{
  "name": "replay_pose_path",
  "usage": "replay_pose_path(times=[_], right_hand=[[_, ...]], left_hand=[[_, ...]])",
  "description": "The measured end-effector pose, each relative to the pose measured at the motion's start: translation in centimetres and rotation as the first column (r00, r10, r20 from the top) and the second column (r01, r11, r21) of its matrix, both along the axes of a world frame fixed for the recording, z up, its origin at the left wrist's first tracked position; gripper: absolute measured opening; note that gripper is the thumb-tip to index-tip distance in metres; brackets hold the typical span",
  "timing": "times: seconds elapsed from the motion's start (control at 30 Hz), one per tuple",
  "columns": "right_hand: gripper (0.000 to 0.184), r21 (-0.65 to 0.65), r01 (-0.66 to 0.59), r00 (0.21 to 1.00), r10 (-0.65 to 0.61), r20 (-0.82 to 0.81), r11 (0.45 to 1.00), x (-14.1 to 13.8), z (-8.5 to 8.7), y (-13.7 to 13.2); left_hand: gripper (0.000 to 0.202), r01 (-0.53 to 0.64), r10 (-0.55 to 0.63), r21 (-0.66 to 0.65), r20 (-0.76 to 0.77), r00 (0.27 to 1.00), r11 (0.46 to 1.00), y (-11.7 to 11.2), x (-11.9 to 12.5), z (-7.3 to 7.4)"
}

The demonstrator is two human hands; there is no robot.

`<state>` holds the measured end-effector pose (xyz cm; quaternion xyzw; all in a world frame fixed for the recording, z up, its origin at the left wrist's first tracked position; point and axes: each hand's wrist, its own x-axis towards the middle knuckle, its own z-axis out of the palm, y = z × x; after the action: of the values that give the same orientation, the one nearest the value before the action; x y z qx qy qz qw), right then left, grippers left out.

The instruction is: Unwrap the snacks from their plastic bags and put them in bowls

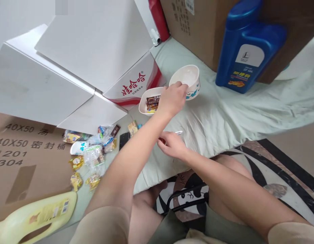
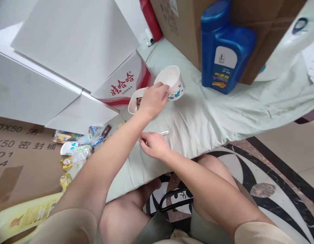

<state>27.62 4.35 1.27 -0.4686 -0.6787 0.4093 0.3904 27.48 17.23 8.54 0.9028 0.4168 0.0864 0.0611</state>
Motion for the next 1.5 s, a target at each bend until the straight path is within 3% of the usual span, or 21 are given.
replay_pose_path(times=[0.07, 0.17, 0.23, 0.3, 0.37, 0.5, 0.6, 0.67, 0.77, 0.87, 1.03, 1.13, 1.23, 1.37, 1.43, 1.5], right_hand=[[0.016, -0.010, 0.070, 0.998, -0.069, 0.007, 0.998, 1.0, -0.1, 0.2], [0.017, -0.035, 0.168, 0.986, -0.168, -0.013, 0.985, 3.0, 0.1, 0.2], [0.019, -0.051, 0.252, 0.967, -0.250, 0.038, 0.966, 4.7, 0.4, -0.2], [0.021, -0.076, 0.353, 0.922, -0.334, 0.196, 0.932, 6.5, 0.9, -0.8], [0.026, -0.121, 0.460, 0.823, -0.372, 0.429, 0.879, 8.4, 1.4, -1.3], [0.036, -0.173, 0.584, 0.599, -0.277, 0.751, 0.793, 11.1, 1.9, -0.5], [0.045, -0.117, 0.561, 0.497, -0.220, 0.839, 0.820, 12.0, 1.2, 2.6], [0.062, -0.041, 0.499, 0.425, -0.203, 0.882, 0.866, 12.3, 0.2, 5.1], [0.083, -0.117, 0.414, 0.413, -0.071, 0.908, 0.903, 12.4, -1.4, 7.5], [0.080, -0.097, 0.403, 0.375, -0.067, 0.925, 0.910, 12.5, -2.2, 7.3], [0.067, 0.090, 0.334, 0.363, -0.216, 0.906, 0.938, 11.8, -1.8, 4.4], [0.058, 0.227, 0.196, 0.441, -0.292, 0.849, 0.954, 9.5, -0.5, 3.2], [0.047, 0.368, -0.001, 0.576, -0.300, 0.760, 0.930, 4.7, 1.5, 2.6], [0.033, 0.470, -0.281, 0.742, -0.121, 0.659, 0.837, -5.3, 4.0, 2.3], [0.031, 0.483, -0.404, 0.770, 0.004, 0.638, 0.777, -11.0, 4.5, 2.7], [0.035, 0.462, -0.535, 0.757, 0.159, 0.634, 0.707, -16.6, 4.7, 3.7]], left_hand=[[0.029, -0.016, 0.013, -0.044, -0.082, 0.997, 0.999, 0.4, 1.9, -1.4], [0.038, -0.023, 0.024, -0.059, 0.021, 0.999, 0.998, -0.5, 0.8, -2.1], [0.035, -0.029, 0.031, -0.014, 0.176, 0.984, 0.999, -2.6, -2.2, -2.2], [0.025, -0.094, 0.098, -0.029, 0.303, 0.948, 0.995, -5.8, -6.1, -2.5], [0.016, -0.148, 0.173, -0.095, 0.369, 0.913, 0.984, -9.4, -10.2, -3.4], [0.012, -0.243, 0.311, -0.203, 0.448, 0.838, 0.948, -14.6, -16.2, -6.2], [0.012, -0.233, 0.321, -0.232, 0.500, 0.805, 0.944, -16.2, -18.2, -7.3], [0.012, -0.188, 0.291, -0.242, 0.525, 0.800, 0.952, -16.5, -18.9, -7.4], [0.013, -0.124, 0.241, -0.235, 0.577, 0.780, 0.964, -16.6, -19.9, -7.1], [0.013, -0.100, 0.219, -0.218, 0.635, 0.740, 0.971, -16.6, -21.1, -7.4], [0.012, -0.160, 0.283, -0.239, 0.681, 0.675, 0.958, -16.4, -23.4, -8.5], [0.012, -0.211, 0.342, -0.269, 0.714, 0.612, 0.940, -16.3, -24.7, -8.9], [0.013, -0.266, 0.397, -0.295, 0.716, 0.574, 0.918, -16.3, -25.9, -8.7], [0.014, -0.341, 0.482, -0.342, 0.665, 0.570, 0.876, -16.1, -27.4, -7.9], [0.013, -0.379, 0.533, -0.375, 0.634, 0.561, 0.846, -15.9, -28.4, -7.6], [0.012, -0.445, 0.624, -0.439, 0.581, 0.522, 0.781, -15.5, -29.6, -7.4]])
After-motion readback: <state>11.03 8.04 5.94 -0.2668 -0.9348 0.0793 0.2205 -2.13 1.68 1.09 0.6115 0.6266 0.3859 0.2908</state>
